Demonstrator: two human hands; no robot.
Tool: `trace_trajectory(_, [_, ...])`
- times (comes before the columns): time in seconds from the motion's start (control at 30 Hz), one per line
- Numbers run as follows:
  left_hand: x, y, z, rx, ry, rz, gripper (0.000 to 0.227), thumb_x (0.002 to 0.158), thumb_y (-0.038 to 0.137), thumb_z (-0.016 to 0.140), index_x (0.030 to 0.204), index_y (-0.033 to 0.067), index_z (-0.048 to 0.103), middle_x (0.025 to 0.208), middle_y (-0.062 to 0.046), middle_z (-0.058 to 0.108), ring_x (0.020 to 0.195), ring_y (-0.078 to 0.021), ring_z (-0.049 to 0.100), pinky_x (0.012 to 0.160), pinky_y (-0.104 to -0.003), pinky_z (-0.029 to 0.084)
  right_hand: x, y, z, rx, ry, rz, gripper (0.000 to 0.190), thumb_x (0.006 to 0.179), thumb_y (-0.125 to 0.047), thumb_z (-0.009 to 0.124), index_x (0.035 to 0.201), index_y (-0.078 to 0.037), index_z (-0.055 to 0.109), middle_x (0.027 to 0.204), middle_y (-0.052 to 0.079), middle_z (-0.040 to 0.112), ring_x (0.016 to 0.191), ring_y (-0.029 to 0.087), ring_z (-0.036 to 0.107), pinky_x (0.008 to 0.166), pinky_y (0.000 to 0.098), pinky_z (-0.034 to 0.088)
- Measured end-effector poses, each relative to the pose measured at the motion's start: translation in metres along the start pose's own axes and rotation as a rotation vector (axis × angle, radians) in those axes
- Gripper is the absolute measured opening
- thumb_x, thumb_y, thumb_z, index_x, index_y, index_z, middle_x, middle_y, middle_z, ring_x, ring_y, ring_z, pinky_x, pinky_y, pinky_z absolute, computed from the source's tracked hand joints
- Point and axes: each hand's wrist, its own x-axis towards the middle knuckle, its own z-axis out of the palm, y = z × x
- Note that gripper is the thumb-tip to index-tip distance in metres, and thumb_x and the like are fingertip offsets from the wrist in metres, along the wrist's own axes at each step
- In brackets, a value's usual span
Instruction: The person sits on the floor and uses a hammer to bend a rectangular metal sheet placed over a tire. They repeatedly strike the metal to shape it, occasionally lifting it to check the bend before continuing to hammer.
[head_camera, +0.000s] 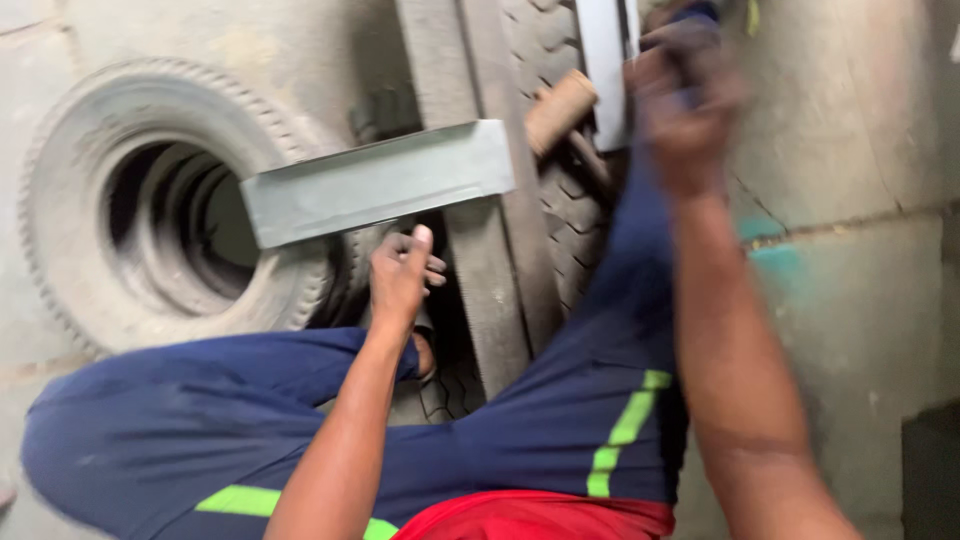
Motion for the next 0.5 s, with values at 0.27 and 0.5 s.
trace_trajectory(0.27, [-0.018,0.029,0.080,0.359,-0.314,0.316,0.022,0.096,0.019,0.070,0.086,0.0002,0.065,0.074,-0.005,0.074,0.066,-0.0130,0.073,0.063,-0.028,0.055,-0.202,0.181,-0.111,-0.680,-0.309,0.787,0.076,0.088,-0.051,0.067,0.151,-0.011,0.051,0.158,0.019,0.047,0.147,0.040,0.042,0.123,0.0491,0.034])
trace_trajectory(0.5, [-0.015,0.006,0.081,0.429,-0.257,0.289,0.022,0.092,0.022,0.072,0.091,0.0009,0.066,0.069,-0.007,0.064,0.063,-0.0105,0.056,0.061,-0.030,0.049,-0.274,0.120,0.016,-0.802,-0.517,0.430,0.076,0.085,-0.044,0.071,0.144,-0.004,0.047,0.150,0.025,0.038,0.138,0.042,0.035,0.108,0.0624,0.025])
